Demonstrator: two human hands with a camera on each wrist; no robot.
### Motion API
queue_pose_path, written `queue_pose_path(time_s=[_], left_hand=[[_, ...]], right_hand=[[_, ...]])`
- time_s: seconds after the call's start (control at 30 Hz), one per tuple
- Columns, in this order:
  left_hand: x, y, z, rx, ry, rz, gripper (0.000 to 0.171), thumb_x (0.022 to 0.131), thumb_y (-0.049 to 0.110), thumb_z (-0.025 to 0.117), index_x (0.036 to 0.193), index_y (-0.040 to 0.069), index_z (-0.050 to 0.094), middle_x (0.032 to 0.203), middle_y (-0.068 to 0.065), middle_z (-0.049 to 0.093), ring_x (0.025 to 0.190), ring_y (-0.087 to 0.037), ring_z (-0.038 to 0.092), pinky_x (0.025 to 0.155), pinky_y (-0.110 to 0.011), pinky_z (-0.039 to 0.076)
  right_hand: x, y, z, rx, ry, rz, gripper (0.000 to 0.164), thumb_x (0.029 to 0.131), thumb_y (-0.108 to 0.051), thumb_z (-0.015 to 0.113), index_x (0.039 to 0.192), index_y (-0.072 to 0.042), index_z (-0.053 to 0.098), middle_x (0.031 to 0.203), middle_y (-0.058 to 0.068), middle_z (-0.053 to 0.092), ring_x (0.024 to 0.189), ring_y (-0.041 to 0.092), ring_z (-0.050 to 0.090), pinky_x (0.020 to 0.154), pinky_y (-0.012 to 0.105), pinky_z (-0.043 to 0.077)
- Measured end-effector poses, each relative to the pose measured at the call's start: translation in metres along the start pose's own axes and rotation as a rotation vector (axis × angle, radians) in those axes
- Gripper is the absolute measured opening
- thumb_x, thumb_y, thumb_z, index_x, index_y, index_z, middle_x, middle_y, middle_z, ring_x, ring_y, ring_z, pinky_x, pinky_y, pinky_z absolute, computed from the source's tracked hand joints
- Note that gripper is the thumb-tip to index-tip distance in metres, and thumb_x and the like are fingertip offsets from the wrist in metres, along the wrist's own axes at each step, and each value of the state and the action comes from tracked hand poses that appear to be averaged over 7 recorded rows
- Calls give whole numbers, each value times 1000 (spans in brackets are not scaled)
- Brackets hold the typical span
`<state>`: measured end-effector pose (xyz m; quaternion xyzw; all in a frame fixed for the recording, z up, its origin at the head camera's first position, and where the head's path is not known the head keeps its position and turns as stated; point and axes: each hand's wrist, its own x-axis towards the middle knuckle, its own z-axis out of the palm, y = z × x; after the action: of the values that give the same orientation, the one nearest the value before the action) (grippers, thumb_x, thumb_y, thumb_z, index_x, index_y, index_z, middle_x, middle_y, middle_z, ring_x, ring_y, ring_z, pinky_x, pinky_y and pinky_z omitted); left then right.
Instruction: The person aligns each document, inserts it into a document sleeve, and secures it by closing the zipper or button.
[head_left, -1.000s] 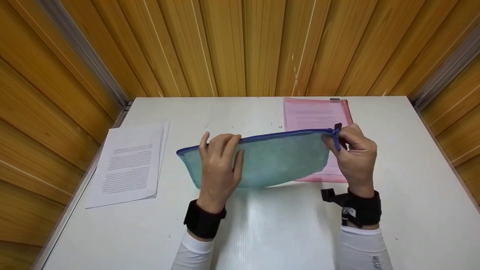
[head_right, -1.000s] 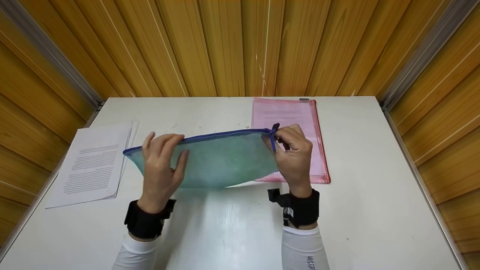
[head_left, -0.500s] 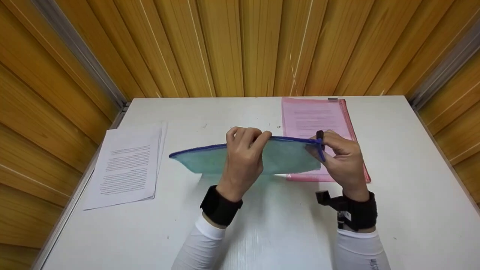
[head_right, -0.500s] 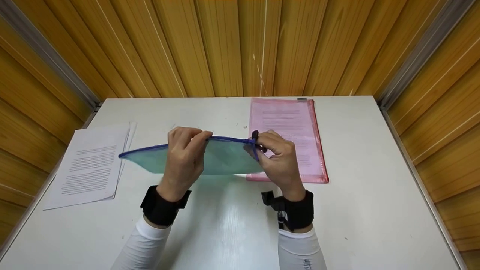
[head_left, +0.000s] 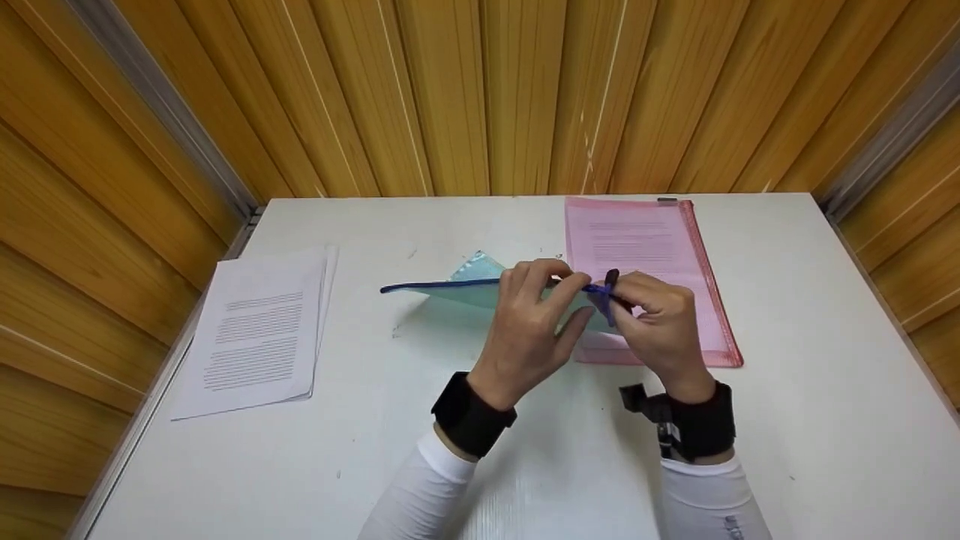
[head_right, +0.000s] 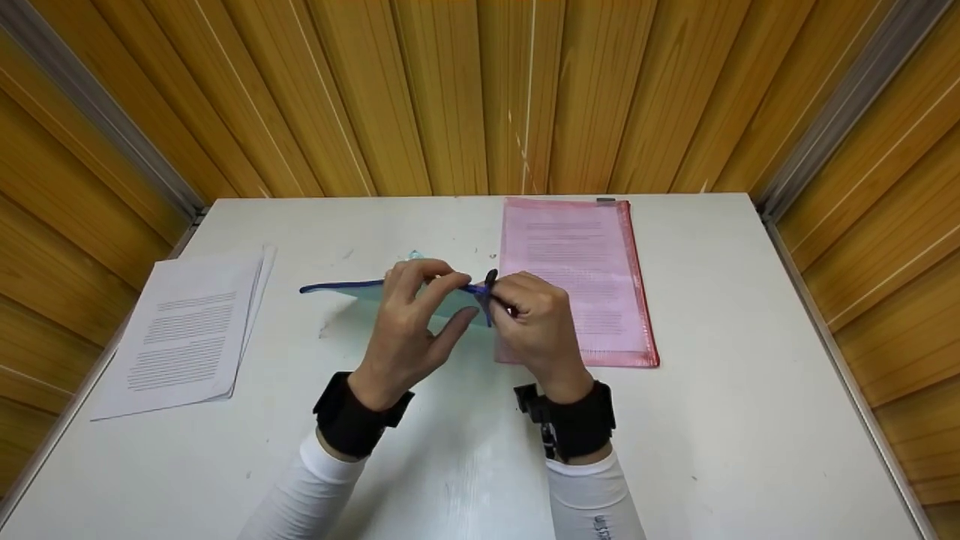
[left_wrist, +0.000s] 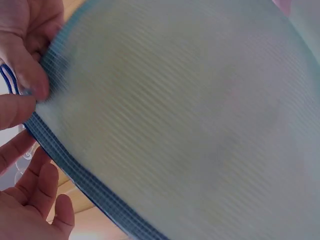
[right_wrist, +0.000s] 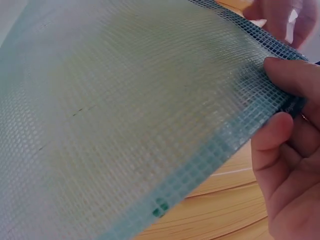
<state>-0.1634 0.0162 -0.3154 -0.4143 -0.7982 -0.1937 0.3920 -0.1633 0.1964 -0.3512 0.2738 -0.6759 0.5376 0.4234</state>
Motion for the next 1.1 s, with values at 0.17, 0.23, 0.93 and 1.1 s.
queue_pose_path(time_s=[0.17, 0.23, 0.93, 1.1], left_hand=[[5, 4, 3, -102, 5, 15, 22, 91, 11, 79, 112, 5, 73, 104, -9, 60, 88, -20, 56, 79, -32, 46], [7, 3, 3, -125, 8, 17, 20, 92, 14, 79, 109, 5, 74, 102, -9, 60, 86, -19, 55, 78, -32, 46], [11, 4, -1, -317, 13, -40, 8, 95, 11, 73, 102, 8, 74, 96, -1, 69, 92, -18, 55, 81, -39, 34], [10, 5, -5, -446, 53, -89, 8, 94, 4, 68, 101, 4, 73, 96, -3, 71, 90, -18, 55, 82, -35, 36]], right_hand=[[0, -2, 2, -29, -26, -45, 23, 75, 26, 71, 80, 4, 76, 69, 10, 67, 65, 4, 54, 64, 10, 44], [0, -1, 3, -50, -38, -70, 20, 75, 23, 75, 77, 3, 74, 67, 8, 64, 63, 7, 52, 62, 12, 43], [-3, 1, 10, -107, -69, -137, 21, 78, 15, 73, 67, -1, 66, 62, 6, 58, 57, 15, 47, 58, 21, 40], [-3, 1, 9, -87, -102, -130, 19, 78, 19, 72, 76, 1, 73, 68, 7, 67, 60, 16, 56, 69, 12, 46]])
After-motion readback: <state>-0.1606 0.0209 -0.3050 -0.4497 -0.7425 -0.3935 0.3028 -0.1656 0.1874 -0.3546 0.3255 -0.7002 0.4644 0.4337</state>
